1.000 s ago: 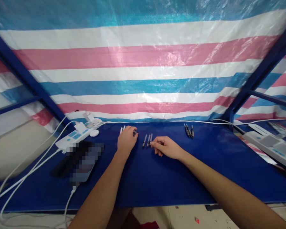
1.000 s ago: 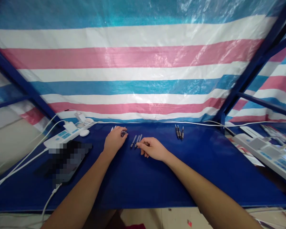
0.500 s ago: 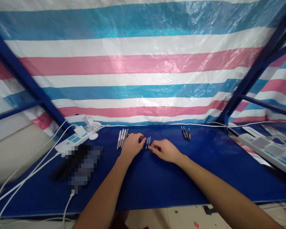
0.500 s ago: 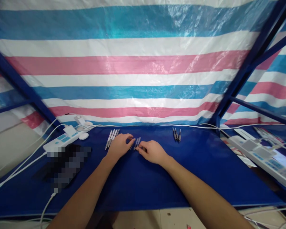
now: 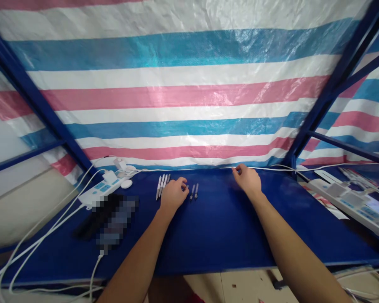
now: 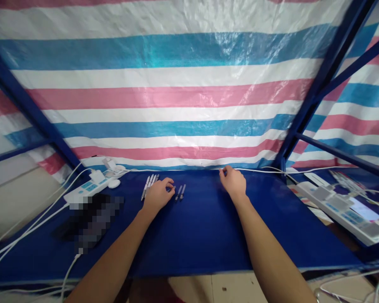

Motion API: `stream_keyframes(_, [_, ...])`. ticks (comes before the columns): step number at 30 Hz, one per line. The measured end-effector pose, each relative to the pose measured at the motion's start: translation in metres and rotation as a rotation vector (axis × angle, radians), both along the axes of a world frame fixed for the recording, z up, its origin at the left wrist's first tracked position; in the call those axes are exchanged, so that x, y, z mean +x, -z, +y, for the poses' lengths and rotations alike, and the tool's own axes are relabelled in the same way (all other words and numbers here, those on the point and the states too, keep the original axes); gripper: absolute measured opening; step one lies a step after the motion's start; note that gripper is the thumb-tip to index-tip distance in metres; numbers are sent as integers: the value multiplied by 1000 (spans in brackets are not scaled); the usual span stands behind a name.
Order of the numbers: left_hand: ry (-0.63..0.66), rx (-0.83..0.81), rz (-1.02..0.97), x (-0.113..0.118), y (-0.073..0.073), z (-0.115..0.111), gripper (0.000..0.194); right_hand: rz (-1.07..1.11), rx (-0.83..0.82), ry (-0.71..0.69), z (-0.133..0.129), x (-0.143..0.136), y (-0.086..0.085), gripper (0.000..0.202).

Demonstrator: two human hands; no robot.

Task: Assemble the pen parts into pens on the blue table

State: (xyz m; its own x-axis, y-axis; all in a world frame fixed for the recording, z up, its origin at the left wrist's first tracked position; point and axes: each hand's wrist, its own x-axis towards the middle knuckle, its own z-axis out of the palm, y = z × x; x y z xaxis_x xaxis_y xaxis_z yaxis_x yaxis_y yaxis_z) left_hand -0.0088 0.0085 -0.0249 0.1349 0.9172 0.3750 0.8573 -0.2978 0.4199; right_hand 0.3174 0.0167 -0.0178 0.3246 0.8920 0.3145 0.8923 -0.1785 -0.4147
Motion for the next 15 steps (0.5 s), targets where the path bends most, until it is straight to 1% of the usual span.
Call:
stream_keyframes(2, [34, 17, -134, 1, -3, 0, 24, -15, -93, 74, 2, 9, -2, 34])
stream_keyframes(4, [46, 45, -307, 3, -6, 1, 24, -6, -173, 109, 3, 17, -2, 34])
stream_keyframes(7, [42, 44, -609, 5, -8, 5, 25, -2, -283, 81, 3, 25, -1, 32])
stream_keyframes(10, [64, -19, -885, 6, -7, 10, 28, -29, -362, 50, 4, 26, 1, 31])
stream_keyframes(13, [108, -91, -1059, 9, -6, 10, 31, -46, -381, 45, 4, 23, 4, 29])
stream_keyframes(15, [150, -159, -1132, 12, -6, 8, 33, -51, -368, 9, 3, 21, 6, 27])
